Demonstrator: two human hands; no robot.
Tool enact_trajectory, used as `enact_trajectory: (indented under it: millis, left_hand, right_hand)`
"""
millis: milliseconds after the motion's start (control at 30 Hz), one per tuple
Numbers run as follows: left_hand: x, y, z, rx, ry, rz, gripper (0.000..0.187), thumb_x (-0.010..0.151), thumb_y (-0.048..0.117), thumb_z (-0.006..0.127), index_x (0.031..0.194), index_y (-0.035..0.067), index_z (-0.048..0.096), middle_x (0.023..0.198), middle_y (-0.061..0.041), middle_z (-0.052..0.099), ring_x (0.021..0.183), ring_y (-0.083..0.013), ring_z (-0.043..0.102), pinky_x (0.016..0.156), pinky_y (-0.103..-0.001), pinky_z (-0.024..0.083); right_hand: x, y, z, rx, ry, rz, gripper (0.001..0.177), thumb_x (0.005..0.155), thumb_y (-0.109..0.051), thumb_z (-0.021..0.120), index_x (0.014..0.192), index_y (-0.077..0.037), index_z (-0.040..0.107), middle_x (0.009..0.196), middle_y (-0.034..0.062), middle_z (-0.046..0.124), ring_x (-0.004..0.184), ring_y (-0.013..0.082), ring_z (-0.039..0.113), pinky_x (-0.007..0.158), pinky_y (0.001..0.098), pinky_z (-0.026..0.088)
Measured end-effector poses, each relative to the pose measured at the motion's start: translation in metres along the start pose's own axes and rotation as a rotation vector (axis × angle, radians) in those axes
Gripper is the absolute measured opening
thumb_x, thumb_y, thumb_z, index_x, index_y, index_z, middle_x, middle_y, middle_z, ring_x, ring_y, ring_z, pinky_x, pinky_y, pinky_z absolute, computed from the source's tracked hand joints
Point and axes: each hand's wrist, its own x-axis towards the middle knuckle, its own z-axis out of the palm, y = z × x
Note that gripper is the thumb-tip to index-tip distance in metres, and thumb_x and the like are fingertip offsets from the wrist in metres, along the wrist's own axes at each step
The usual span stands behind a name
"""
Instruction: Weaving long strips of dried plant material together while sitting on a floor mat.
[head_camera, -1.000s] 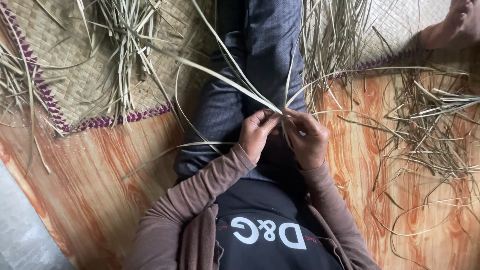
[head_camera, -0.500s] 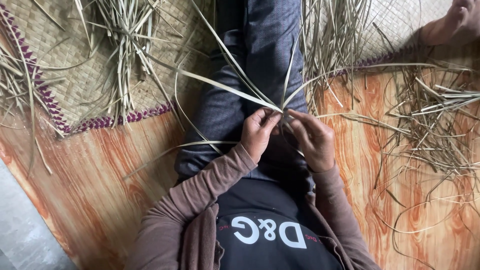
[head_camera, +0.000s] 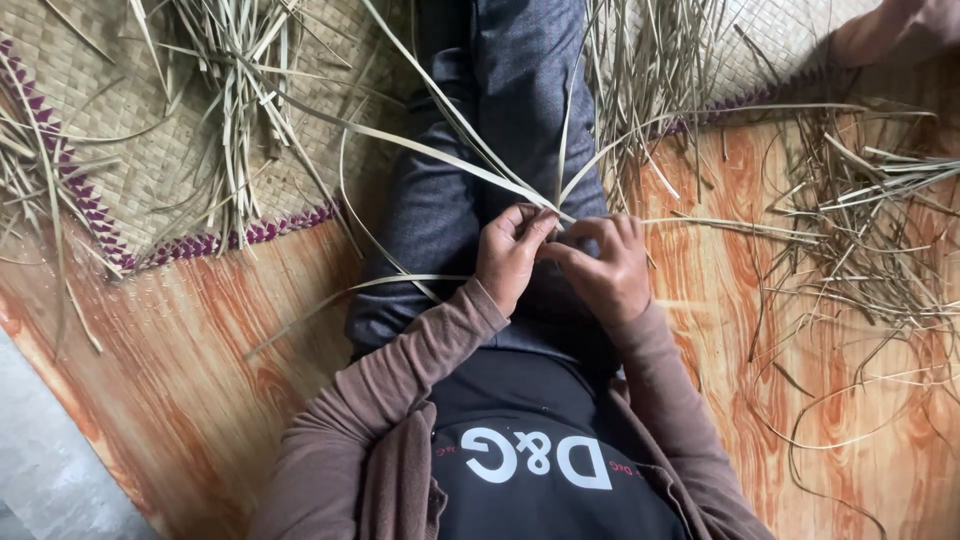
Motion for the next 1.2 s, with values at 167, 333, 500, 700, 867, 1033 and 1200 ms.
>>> enact_trajectory:
  millis: [167,333,500,700,867,1033,1200]
  left_hand:
    - [0.000,0.001,0.000,0.053,0.060,0.009,0.022,0.095,0.026,0.072,0.083,0.008,0.069,0.054,-0.004,0.058,0.051,-0.0112,0.056,0.052,-0.022,0.048]
    - [-0.004,0.012,0.001,0.072,0.103,0.008,0.021,0.095,0.025,0.068,0.086,0.006,0.068,0.055,-0.005,0.059,0.051,-0.0126,0.057,0.053,-0.025,0.048]
    - [-0.006,0.012,0.003,0.010,0.112,-0.025,0.016,0.095,0.021,0.068,0.095,0.004,0.069,0.063,-0.007,0.062,0.056,-0.0124,0.058,0.055,-0.025,0.053]
    - [-0.003,0.004,0.002,-0.022,0.143,0.020,0.011,0.099,0.015,0.065,0.097,0.003,0.065,0.073,-0.006,0.062,0.060,-0.0097,0.056,0.055,-0.022,0.050]
    - [-0.003,0.005,0.001,-0.107,0.125,0.053,0.011,0.102,0.013,0.063,0.096,0.004,0.064,0.080,-0.008,0.062,0.057,-0.0083,0.053,0.052,-0.021,0.048]
    - [-0.003,0.000,0.002,-0.118,0.131,0.062,0.009,0.101,0.013,0.064,0.097,0.005,0.064,0.084,-0.008,0.064,0.059,-0.0080,0.053,0.053,-0.020,0.047]
    - [-0.003,-0.003,0.003,-0.127,0.143,0.048,0.007,0.100,0.012,0.066,0.097,0.006,0.064,0.084,-0.007,0.064,0.059,-0.0073,0.053,0.053,-0.020,0.048]
  right_hand:
    - [-0.009,-0.003,-0.017,0.457,0.059,0.170,0.002,0.083,-0.020,0.085,0.084,-0.021,0.083,0.102,0.0061,0.062,0.086,0.0217,0.053,0.083,0.0349,0.046]
    - [-0.051,0.045,-0.072,1.139,0.610,0.529,0.016,0.083,-0.027,0.079,0.078,-0.013,0.072,0.085,0.0069,0.064,0.086,0.0212,0.060,0.081,0.0344,0.050]
    - [-0.079,0.105,-0.105,1.164,1.217,1.048,0.019,0.095,-0.017,0.084,0.090,-0.023,0.067,0.085,-0.0115,0.069,0.083,0.0008,0.067,0.066,0.0066,0.050]
    - [-0.190,0.185,-0.059,1.254,1.192,1.360,0.010,0.094,-0.019,0.080,0.095,-0.013,0.073,0.083,-0.0053,0.066,0.075,0.0045,0.067,0.068,0.0101,0.058]
    - [-0.227,0.197,-0.055,1.555,1.382,1.194,0.017,0.095,-0.017,0.077,0.109,-0.008,0.074,0.100,0.0075,0.076,0.080,0.0095,0.073,0.069,0.0175,0.063]
    - [-0.314,0.245,-0.078,1.619,1.499,1.061,0.009,0.093,-0.005,0.075,0.101,-0.002,0.075,0.098,0.0125,0.077,0.090,0.0196,0.076,0.084,0.0265,0.065]
    - [-0.391,0.276,-0.115,1.385,1.536,1.107,0.007,0.091,-0.004,0.082,0.093,-0.004,0.075,0.094,0.0120,0.080,0.087,0.0207,0.079,0.090,0.0320,0.069]
